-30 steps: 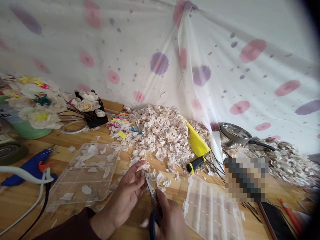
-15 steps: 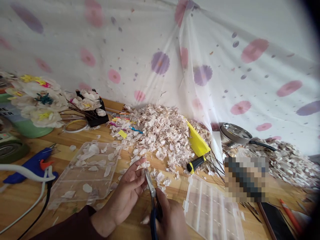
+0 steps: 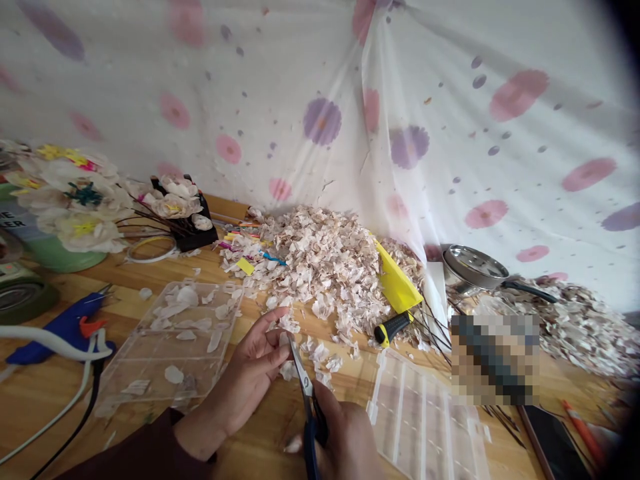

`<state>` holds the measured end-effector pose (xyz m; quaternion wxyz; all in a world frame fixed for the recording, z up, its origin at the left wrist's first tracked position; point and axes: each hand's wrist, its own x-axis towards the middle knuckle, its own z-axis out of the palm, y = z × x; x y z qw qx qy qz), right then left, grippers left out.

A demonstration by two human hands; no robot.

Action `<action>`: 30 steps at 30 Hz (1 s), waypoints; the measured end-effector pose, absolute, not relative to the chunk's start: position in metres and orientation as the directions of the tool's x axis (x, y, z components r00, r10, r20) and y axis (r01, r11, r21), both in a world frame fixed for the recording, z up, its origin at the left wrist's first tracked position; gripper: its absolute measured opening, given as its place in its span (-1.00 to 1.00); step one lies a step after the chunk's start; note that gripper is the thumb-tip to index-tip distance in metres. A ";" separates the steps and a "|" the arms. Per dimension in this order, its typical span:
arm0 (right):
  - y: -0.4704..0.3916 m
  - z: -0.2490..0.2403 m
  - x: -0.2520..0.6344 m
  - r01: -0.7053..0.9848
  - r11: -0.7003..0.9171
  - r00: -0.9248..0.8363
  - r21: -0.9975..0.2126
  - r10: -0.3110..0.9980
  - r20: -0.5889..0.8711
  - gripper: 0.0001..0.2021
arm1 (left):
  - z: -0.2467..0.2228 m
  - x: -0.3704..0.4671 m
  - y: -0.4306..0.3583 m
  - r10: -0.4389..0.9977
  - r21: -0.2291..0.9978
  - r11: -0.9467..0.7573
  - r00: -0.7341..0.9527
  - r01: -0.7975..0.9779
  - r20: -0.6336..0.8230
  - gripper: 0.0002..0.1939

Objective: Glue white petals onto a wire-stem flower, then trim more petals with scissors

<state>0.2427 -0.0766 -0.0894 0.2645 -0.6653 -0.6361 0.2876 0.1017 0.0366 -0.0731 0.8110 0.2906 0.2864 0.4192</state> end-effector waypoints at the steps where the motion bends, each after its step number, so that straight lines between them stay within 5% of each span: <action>1: -0.077 -0.089 0.243 0.700 -0.053 0.025 -0.712 0.998 -0.050 -0.50 | -0.072 0.101 0.038 0.844 0.723 0.478 0.491 -0.499 -0.219 -0.35; 11: -0.077 -0.085 0.247 0.754 -0.019 -0.014 -0.657 0.999 -0.045 -0.51 | -0.071 0.090 0.051 0.851 0.876 0.341 0.509 -0.341 -0.133 -0.29; 21: -0.077 -0.078 0.246 0.597 -0.109 0.038 -0.794 0.993 -0.108 -0.70 | -0.070 0.086 0.053 0.857 0.915 0.293 0.501 -0.278 -0.122 -0.30; 26: -0.078 -0.087 0.248 0.416 -0.102 0.127 -0.904 0.990 -0.053 -0.68 | -0.071 0.089 0.053 0.860 0.914 0.306 0.488 -0.265 -0.147 -0.30; 30: -0.076 -0.088 0.244 0.060 -0.173 0.243 -0.983 0.958 -0.154 -0.56 | -0.077 0.093 0.048 0.834 0.919 0.327 0.525 -0.219 -0.172 -0.31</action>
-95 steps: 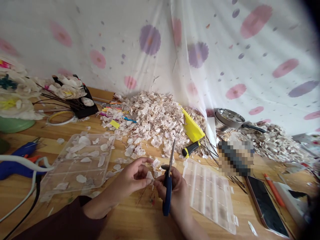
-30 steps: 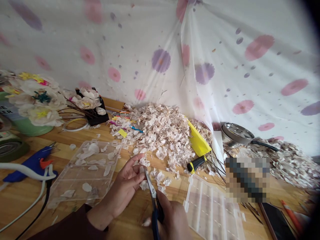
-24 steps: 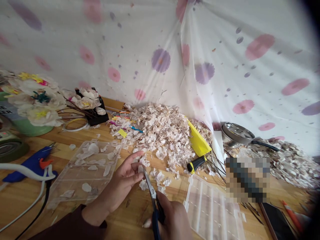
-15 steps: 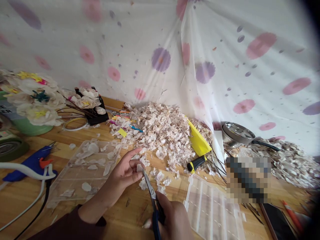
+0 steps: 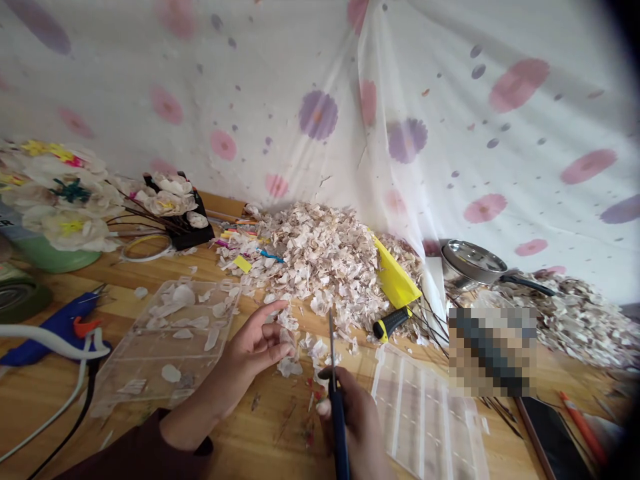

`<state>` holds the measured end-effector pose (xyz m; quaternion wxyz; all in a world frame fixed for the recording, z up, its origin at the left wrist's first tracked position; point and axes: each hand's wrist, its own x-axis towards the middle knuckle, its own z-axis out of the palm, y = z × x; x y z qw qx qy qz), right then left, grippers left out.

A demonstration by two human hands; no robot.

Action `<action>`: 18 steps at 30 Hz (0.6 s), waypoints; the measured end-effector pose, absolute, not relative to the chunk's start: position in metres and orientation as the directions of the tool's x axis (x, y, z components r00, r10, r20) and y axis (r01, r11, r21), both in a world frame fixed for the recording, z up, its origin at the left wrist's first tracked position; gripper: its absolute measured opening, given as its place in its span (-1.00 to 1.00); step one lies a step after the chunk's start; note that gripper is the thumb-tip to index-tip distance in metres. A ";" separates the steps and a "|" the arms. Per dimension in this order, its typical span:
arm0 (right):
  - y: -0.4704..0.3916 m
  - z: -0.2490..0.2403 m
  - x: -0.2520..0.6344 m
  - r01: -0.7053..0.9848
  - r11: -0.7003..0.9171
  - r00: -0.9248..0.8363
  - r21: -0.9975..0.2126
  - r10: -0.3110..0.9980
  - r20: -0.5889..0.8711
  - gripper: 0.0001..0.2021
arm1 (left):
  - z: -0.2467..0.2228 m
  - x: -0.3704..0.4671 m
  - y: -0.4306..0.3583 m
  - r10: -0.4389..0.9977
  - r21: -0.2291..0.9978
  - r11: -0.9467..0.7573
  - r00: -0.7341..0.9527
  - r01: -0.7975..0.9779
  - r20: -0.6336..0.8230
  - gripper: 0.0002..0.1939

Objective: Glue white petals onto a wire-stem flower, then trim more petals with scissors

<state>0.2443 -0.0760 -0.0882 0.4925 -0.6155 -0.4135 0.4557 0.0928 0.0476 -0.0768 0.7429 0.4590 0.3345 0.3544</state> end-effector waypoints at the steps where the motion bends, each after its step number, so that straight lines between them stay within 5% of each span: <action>1: -0.075 -0.088 0.243 -0.028 -0.192 0.269 -0.981 0.944 -0.192 -0.53 | -0.079 0.094 0.046 0.821 0.919 0.338 0.541 -0.204 -0.182 -0.32; 4: -0.071 -0.085 0.241 -0.148 -0.224 0.343 -0.963 0.902 -0.262 -0.50 | -0.085 0.097 0.040 0.782 0.916 0.373 0.581 -0.147 -0.226 -0.36; 18: -0.062 -0.078 0.240 -0.233 -0.118 0.467 -0.965 0.857 -0.218 -0.51 | -0.084 0.105 0.024 0.688 0.915 0.402 0.669 -0.031 -0.280 -0.49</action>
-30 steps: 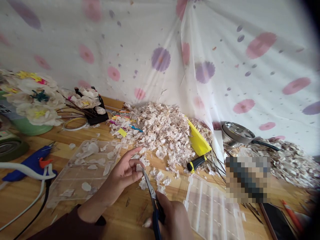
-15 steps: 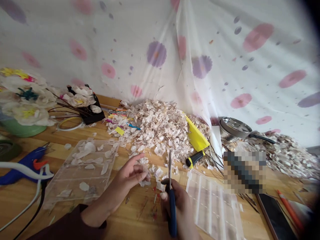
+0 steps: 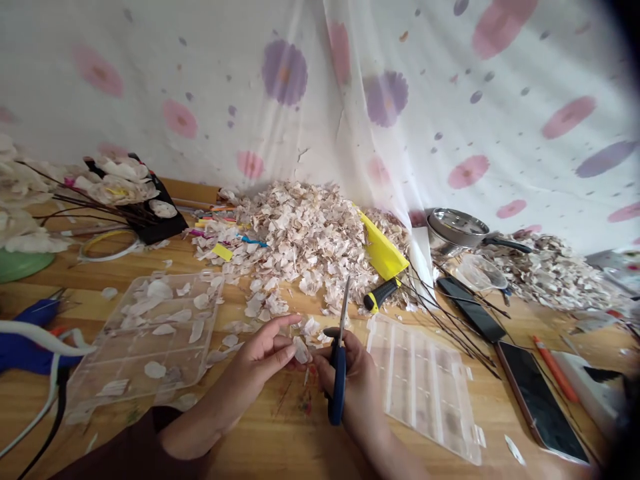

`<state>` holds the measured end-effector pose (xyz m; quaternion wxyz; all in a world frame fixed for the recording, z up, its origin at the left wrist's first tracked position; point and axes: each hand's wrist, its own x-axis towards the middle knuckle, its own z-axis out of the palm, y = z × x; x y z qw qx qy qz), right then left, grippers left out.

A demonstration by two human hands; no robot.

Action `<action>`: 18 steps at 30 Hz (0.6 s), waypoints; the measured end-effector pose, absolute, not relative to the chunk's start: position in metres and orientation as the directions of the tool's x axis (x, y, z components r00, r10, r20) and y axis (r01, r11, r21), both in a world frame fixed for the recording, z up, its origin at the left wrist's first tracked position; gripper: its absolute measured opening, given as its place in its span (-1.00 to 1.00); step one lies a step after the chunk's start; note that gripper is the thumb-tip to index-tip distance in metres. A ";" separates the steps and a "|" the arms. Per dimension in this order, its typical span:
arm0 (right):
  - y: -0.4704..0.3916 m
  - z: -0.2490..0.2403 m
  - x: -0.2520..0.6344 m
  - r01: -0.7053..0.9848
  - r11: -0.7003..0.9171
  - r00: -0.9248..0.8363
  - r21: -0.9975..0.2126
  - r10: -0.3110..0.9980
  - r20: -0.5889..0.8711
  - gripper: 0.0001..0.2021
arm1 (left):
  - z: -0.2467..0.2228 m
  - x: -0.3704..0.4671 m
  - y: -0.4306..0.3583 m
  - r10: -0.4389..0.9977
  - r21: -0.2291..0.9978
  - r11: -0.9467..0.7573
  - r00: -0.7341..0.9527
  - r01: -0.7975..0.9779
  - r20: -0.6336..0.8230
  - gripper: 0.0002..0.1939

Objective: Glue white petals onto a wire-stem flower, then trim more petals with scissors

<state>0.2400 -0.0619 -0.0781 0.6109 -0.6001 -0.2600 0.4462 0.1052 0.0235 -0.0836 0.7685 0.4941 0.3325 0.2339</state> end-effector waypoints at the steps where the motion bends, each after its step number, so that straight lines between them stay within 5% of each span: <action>1: -0.062 -0.078 0.241 -0.236 -0.118 0.471 -0.965 0.854 -0.220 -0.51 | -0.083 0.105 0.023 0.686 0.922 0.387 0.671 -0.012 -0.280 -0.50; 13: -0.065 -0.081 0.241 -0.320 -0.093 0.434 -0.943 0.870 -0.233 -0.50 | -0.082 0.109 0.022 0.621 0.954 0.259 0.731 0.149 -0.283 -0.45; 18: -0.062 -0.083 0.245 -0.338 -0.073 0.521 -0.938 0.816 -0.251 -0.55 | -0.083 0.108 0.024 0.648 0.962 0.246 0.718 0.118 -0.253 -0.78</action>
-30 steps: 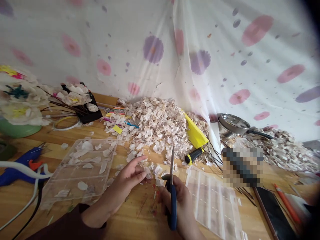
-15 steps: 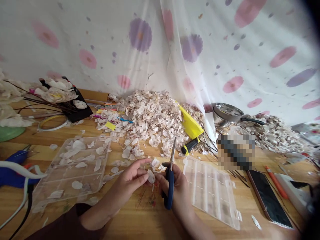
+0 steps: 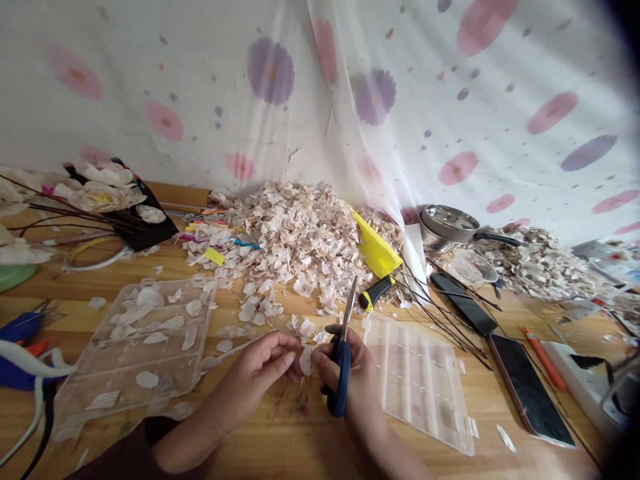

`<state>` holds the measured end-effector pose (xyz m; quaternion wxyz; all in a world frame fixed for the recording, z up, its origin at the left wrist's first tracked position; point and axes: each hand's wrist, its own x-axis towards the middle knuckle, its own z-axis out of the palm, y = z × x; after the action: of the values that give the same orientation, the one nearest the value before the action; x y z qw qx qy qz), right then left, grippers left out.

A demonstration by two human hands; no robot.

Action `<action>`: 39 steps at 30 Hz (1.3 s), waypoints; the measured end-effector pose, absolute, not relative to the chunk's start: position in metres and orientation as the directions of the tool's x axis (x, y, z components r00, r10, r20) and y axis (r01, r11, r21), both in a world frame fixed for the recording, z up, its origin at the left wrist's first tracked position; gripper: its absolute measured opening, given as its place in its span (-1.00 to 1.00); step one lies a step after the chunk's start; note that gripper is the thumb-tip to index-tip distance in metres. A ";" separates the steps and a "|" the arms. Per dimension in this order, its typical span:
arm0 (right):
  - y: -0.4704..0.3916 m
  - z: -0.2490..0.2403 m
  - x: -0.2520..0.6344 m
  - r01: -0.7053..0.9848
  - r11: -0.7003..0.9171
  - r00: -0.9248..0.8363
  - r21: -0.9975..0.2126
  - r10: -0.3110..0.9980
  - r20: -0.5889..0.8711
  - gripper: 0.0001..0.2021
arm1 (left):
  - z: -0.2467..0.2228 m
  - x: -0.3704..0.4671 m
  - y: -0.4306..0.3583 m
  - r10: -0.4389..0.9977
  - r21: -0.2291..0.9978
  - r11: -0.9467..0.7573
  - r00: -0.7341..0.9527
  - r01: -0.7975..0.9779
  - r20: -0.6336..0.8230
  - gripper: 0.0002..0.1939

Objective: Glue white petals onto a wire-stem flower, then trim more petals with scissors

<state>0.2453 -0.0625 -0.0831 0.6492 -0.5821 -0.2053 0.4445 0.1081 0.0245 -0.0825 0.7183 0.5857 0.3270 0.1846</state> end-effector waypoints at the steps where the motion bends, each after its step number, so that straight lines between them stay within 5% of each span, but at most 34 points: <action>1: -0.062 -0.084 0.247 -0.341 -0.071 0.533 -0.937 0.806 -0.255 -0.55 | -0.082 0.108 0.025 0.655 0.963 0.241 0.713 0.120 -0.252 -0.80; 8: -0.060 -0.084 0.249 -0.349 -0.067 0.532 -0.935 0.807 -0.257 -0.54 | -0.079 0.110 0.021 0.701 0.960 0.252 0.660 0.126 -0.270 -0.67; 27: -0.069 -0.084 0.242 -0.246 -0.165 0.296 -0.955 0.926 -0.236 -0.52 | -0.080 0.107 0.022 0.780 0.922 0.386 0.530 0.012 -0.334 -0.82; 39: -0.079 -0.076 0.241 0.418 -0.190 0.209 -0.888 0.972 -0.110 -0.78 | -0.078 0.103 0.031 0.864 0.905 0.386 0.414 -0.181 -0.286 -0.75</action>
<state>0.2410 -0.0791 -0.0764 0.3784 -0.6793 -0.5115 0.3657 0.1028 0.0312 -0.0779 0.7273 0.4219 0.4048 0.3593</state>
